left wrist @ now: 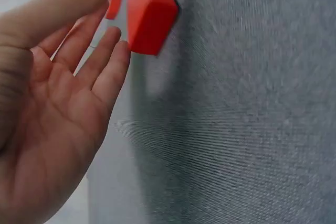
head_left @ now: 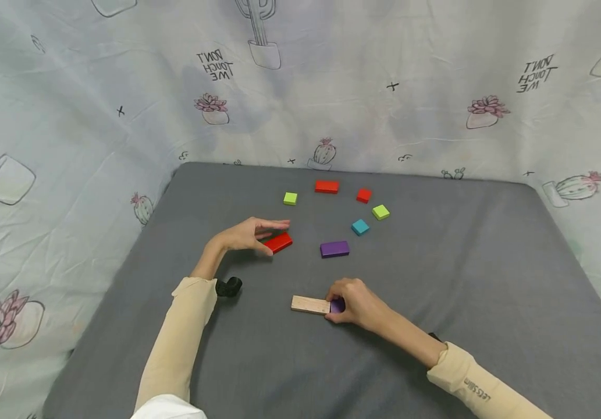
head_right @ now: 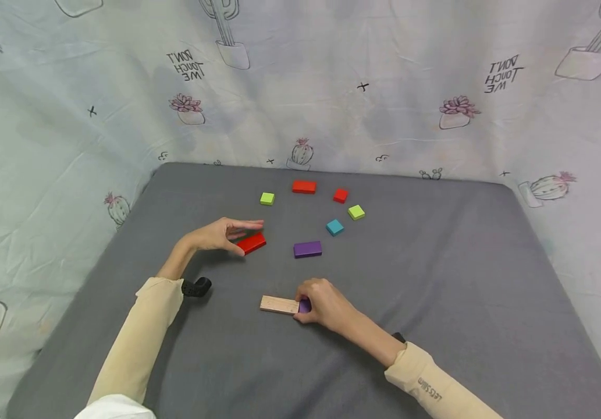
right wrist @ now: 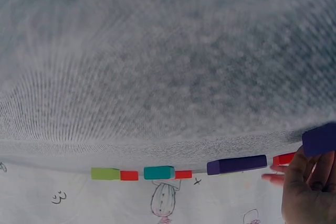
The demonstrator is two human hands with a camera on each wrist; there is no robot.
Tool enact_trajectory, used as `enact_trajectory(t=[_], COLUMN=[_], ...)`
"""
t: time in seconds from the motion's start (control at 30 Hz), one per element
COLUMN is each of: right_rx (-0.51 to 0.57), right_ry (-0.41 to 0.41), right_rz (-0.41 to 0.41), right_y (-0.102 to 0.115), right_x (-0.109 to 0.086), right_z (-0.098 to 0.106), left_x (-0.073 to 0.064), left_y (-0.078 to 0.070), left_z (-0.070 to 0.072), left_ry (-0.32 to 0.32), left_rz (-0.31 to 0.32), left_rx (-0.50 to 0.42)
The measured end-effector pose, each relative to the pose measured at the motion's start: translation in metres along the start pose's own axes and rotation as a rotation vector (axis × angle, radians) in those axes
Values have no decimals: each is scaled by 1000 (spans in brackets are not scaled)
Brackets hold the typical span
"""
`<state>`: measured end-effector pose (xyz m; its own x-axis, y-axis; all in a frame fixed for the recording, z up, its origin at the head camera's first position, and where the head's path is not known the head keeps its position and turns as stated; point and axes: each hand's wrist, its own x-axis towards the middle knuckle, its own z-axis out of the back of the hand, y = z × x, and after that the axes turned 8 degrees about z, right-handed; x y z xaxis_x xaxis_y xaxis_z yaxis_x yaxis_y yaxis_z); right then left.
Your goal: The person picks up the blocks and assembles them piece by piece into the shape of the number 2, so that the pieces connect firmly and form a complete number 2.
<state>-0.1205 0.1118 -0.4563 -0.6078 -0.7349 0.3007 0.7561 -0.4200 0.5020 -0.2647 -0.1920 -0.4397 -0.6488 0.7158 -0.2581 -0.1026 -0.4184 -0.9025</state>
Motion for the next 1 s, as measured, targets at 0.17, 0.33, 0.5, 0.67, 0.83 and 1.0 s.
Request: enact_trajectory(t=[0.17,0.33,0.5,0.67,0.83,1.0], right_rx=[20,32,28,26,21,24], right_ry=[6,21,25,35,48,44], right_rz=[7,-7,-15,-21,-32,-30], right_y=[0,1,0,0,1,2], right_x=[0,1,1,1,2,3], right_z=[-1,1,4,5,6,5], left_x=[4,9,13,17,22,27], left_y=[6,2,-5,-8,-20,-28], left_z=[2,1,1,3,3,2], left_ry=[22,14,-9,-36,-32,-3], left_rz=[79,142,183,177,153,138], left_rx=[19,67,138,170,193,157])
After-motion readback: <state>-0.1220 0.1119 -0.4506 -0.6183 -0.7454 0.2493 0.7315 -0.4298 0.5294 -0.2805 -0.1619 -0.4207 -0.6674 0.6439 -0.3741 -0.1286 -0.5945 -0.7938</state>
